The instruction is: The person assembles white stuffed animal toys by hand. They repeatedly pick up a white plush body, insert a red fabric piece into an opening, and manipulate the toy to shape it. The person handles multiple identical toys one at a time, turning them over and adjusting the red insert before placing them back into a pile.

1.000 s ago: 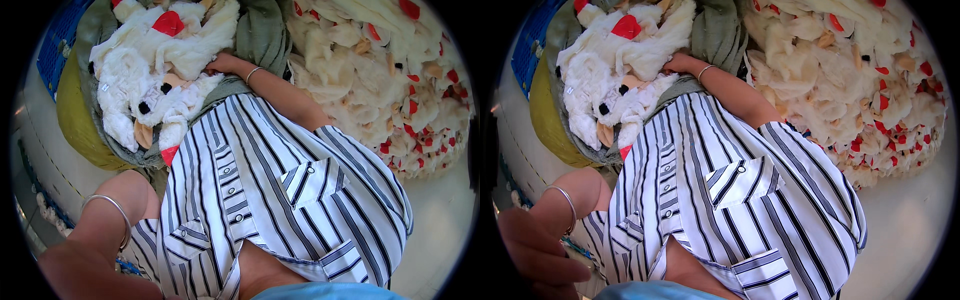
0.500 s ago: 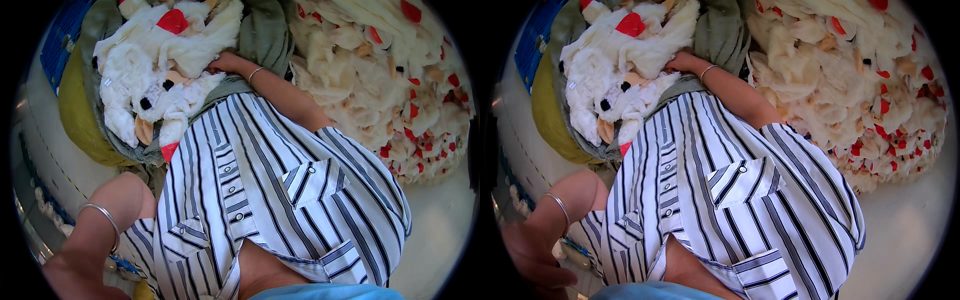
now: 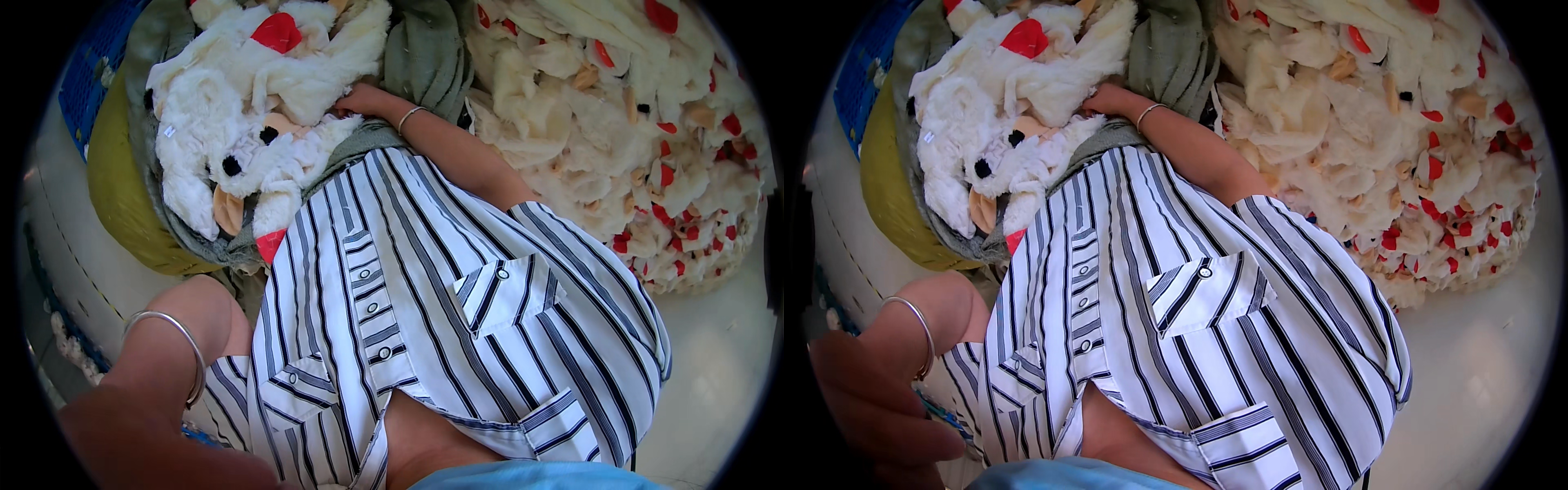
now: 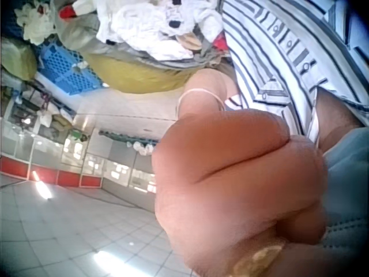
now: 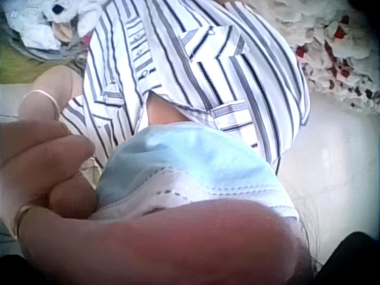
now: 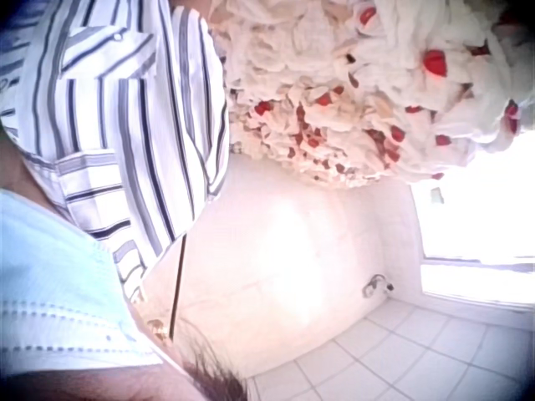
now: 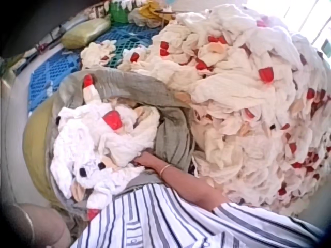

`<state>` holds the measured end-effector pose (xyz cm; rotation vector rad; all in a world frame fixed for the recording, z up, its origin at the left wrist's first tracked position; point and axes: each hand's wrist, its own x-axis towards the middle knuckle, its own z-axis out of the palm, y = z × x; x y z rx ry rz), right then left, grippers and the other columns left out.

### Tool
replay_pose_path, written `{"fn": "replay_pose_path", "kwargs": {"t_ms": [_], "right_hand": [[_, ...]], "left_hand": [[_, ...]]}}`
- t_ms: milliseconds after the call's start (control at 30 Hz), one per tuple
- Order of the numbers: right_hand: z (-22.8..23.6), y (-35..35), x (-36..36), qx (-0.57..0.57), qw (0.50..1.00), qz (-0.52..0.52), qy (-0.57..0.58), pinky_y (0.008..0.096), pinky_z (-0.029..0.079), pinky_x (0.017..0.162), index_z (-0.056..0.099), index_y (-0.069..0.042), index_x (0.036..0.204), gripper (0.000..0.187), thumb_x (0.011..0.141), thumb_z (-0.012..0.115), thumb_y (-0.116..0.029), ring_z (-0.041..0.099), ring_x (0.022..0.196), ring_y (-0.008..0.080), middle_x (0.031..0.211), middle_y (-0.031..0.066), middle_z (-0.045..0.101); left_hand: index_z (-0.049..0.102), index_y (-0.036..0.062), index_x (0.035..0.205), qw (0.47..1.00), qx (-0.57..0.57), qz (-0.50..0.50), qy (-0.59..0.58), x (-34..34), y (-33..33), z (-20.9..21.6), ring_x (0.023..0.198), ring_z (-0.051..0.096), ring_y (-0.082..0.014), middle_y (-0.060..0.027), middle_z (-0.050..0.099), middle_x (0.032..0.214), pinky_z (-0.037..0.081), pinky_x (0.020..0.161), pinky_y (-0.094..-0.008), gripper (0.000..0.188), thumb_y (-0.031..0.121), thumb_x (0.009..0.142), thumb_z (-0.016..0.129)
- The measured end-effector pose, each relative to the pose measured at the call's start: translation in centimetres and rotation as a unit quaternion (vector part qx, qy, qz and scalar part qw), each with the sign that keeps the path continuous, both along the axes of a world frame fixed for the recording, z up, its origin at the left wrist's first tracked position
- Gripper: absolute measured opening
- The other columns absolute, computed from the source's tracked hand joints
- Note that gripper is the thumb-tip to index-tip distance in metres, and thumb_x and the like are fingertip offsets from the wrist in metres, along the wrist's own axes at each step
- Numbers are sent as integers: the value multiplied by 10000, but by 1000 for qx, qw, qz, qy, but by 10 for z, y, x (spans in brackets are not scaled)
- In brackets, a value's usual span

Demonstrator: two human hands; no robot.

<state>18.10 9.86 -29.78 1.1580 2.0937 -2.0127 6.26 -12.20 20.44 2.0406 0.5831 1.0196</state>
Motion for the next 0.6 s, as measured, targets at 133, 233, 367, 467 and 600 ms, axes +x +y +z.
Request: {"fn": "replay_pose_path", "kwargs": {"t_ms": [133, 233, 367, 467, 600], "right_hand": [[3, -1, 0, 3, 1000, 2, 3, 300, 463, 542, 747, -83, 731, 274, 775, 668, -341, 580, 587, 142, 688, 33, 679], [4, 1, 3, 8, 1000, -3, -8, 303, 466, 532, 749, -87, 729, 282, 779, 659, -349, 580, 583, 143, 688, 32, 679], [13, 0, 0, -10, 999, -4, -33, 305, 481, 544, 748, -90, 736, 286, 785, 649, -354, 588, 589, 145, 695, 32, 682], [6, 1, -3, -7, 1000, -9, -15, 307, 493, 566, 740, -82, 730, 268, 781, 654, -331, 600, 598, 146, 695, 40, 685], [-15, 1, -5, 6, 1000, -16, 13, 322, 494, 561, 724, -60, 706, 250, 761, 670, -297, 602, 590, 153, 685, 57, 683]], "left_hand": [[554, 119, 941, 1000, -9, 4, 7, -1, 0, 7, 467, 490, -190, -156, 605, 668, 380, 460, -303, 94, 205, 903, 553], [553, 122, 940, 1000, -18, 6, 14, -5, -2, 10, 461, 487, -190, -155, 604, 664, 377, 455, -303, 93, 208, 904, 553], [551, 126, 938, 999, -27, 8, 22, -4, -3, 15, 453, 484, -191, -154, 602, 658, 374, 449, -304, 92, 212, 905, 553], [550, 129, 937, 998, -41, 18, 43, -8, -2, 24, 447, 481, -191, -154, 601, 654, 372, 444, -304, 92, 215, 906, 553], [548, 133, 935, 996, -57, 28, 61, -10, -1, 33, 439, 478, -191, -153, 600, 648, 369, 438, -304, 92, 220, 907, 553]]}}
